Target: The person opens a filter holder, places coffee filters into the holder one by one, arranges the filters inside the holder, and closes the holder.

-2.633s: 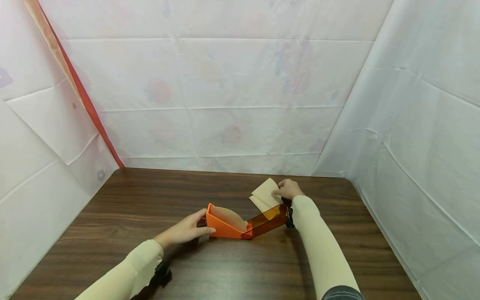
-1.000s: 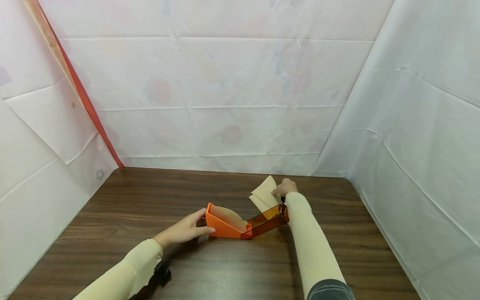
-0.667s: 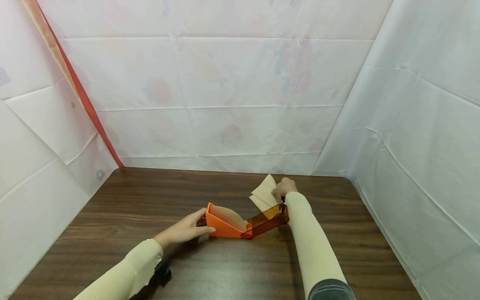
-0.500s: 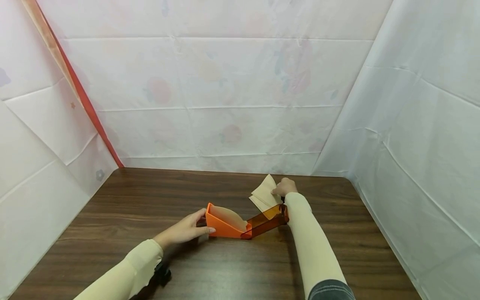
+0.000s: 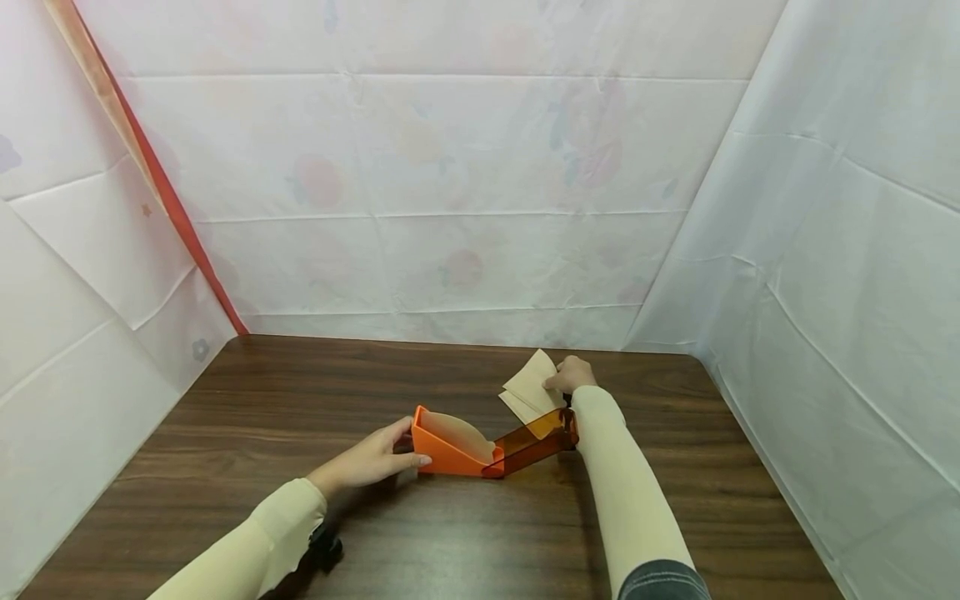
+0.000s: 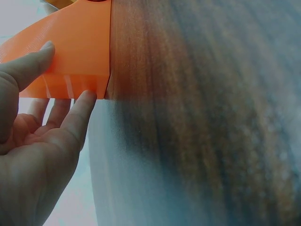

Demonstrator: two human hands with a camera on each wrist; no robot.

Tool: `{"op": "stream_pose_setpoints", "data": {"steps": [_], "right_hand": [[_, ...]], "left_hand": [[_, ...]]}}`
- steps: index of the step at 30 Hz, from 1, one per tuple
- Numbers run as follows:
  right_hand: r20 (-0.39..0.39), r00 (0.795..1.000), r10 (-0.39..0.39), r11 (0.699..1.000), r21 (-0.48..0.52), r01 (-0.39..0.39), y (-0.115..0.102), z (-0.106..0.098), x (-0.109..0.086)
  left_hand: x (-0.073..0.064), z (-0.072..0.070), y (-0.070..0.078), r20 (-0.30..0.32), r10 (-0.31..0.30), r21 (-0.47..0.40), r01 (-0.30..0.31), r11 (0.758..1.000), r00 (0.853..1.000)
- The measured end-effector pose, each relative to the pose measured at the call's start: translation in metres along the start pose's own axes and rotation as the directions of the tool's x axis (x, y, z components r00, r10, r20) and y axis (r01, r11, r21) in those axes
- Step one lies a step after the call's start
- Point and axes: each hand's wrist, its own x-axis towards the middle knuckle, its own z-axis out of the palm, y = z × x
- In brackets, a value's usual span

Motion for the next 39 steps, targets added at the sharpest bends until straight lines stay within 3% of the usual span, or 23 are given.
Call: {"op": "stream_pose_setpoints", "data": {"steps": [8,16,32,39], "right_hand": [[0.000,1.000,0.022,0.999,0.032,-0.022,0.001,-0.001,-0.004],[-0.019,1.000,-0.020,0.999,0.049,0.021,0.006,-0.002,-0.003],[-0.011,0.997,-0.073,0.982,0.172,0.074,0.024,-0.006,0.002],[0.005,0.995,-0.096,0.956,0.279,0.091,0.026,-0.009,-0.001]], "left_hand": [[0.000,0.001,0.001,-0.001,0.002,-0.001,-0.002,1.000,1.000],[-0.001,0.001,0.001,-0.001,0.001,0.016,-0.001,1.000,1.000],[0.000,0.000,0.002,-0.002,-0.008,0.010,0.008,1.000,1.000],[0.000,0.001,0.001,-0.005,-0.007,0.007,0.007,1.000,1.000]]}}
